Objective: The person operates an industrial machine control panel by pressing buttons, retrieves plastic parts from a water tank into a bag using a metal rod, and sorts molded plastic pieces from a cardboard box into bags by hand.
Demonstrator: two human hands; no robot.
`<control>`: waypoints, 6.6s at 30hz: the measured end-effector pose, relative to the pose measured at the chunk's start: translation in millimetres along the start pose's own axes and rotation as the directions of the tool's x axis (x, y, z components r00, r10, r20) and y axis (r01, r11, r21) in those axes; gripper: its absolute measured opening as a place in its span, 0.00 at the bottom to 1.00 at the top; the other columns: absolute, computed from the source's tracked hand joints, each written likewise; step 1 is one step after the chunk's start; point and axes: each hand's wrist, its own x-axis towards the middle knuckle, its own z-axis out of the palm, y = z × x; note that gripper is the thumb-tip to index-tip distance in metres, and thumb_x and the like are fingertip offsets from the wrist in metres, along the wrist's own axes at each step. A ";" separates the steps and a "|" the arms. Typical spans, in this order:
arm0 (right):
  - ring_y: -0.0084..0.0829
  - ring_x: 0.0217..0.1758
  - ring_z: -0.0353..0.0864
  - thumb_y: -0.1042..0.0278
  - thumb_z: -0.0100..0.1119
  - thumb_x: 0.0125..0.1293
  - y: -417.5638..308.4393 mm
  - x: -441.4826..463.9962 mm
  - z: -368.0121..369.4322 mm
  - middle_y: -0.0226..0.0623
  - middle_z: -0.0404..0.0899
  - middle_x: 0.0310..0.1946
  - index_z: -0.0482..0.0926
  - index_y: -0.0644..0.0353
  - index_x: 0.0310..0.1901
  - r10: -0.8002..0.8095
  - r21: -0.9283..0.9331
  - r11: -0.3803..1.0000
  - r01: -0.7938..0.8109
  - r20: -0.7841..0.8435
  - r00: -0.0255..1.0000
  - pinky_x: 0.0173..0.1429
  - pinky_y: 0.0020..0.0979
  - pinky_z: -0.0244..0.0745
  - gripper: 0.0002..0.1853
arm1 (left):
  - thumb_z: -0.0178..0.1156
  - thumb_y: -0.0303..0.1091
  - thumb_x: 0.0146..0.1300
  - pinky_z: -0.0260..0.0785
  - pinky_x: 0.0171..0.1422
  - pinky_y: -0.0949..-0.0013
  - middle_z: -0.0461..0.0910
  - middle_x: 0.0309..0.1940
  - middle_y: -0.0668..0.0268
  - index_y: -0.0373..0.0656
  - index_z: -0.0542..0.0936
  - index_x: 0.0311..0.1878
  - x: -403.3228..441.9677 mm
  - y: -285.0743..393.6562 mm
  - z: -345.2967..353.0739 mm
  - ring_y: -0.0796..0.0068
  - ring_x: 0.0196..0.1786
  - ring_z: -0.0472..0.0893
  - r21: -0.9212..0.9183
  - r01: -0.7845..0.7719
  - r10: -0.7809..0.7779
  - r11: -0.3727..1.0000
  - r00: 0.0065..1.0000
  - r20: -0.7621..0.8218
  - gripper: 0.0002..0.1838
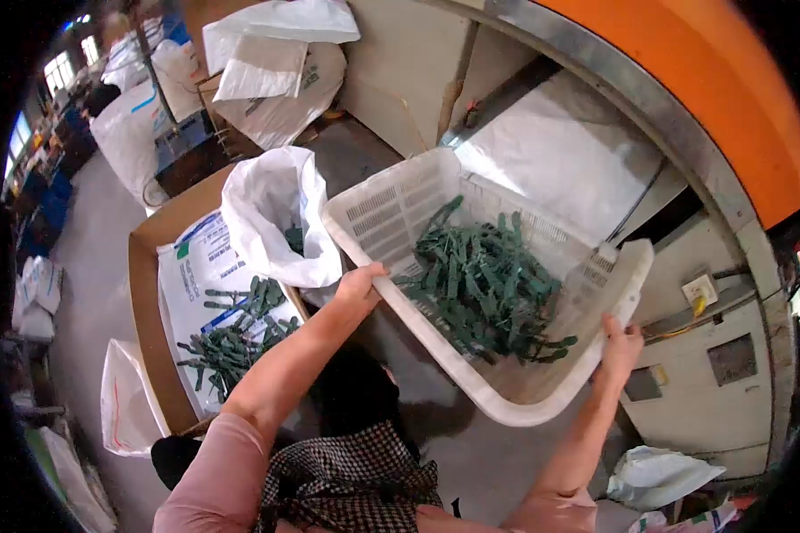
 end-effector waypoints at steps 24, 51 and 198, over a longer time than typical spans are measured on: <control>0.22 0.25 0.74 0.60 0.63 0.50 -366.6 -369.1 242.4 0.36 0.78 0.25 0.77 0.72 0.37 -0.809 0.244 0.368 0.897 0.560 0.179 0.29 0.24 0.68 0.20 | 0.52 0.30 0.56 0.71 0.51 0.64 0.73 0.42 0.59 0.37 0.67 0.46 -163.2 126.8 -167.4 0.65 0.44 0.76 -0.675 -0.180 0.323 0.716 0.942 0.091 0.15; 0.17 0.30 0.67 0.58 0.65 0.51 -323.8 -206.2 132.3 0.30 0.76 0.31 0.77 0.70 0.40 -0.772 0.325 0.635 0.700 0.275 0.572 0.36 0.18 0.57 0.22 | 0.58 0.27 0.50 0.68 0.59 0.63 0.73 0.47 0.57 0.34 0.67 0.51 -187.3 182.8 -90.3 0.61 0.51 0.74 -0.461 -0.263 0.406 0.848 0.881 0.244 0.22; 0.53 0.57 0.65 0.71 0.49 0.60 336.6 133.2 940.1 0.47 0.66 0.54 0.68 0.56 0.54 -0.338 -0.288 0.442 0.849 0.824 0.455 0.58 0.44 0.66 0.19 | 0.49 0.37 0.65 0.56 0.63 0.60 0.65 0.53 0.55 0.35 0.62 0.55 75.0 237.6 -211.4 0.61 0.56 0.66 0.864 0.319 0.784 0.390 0.377 -0.493 0.20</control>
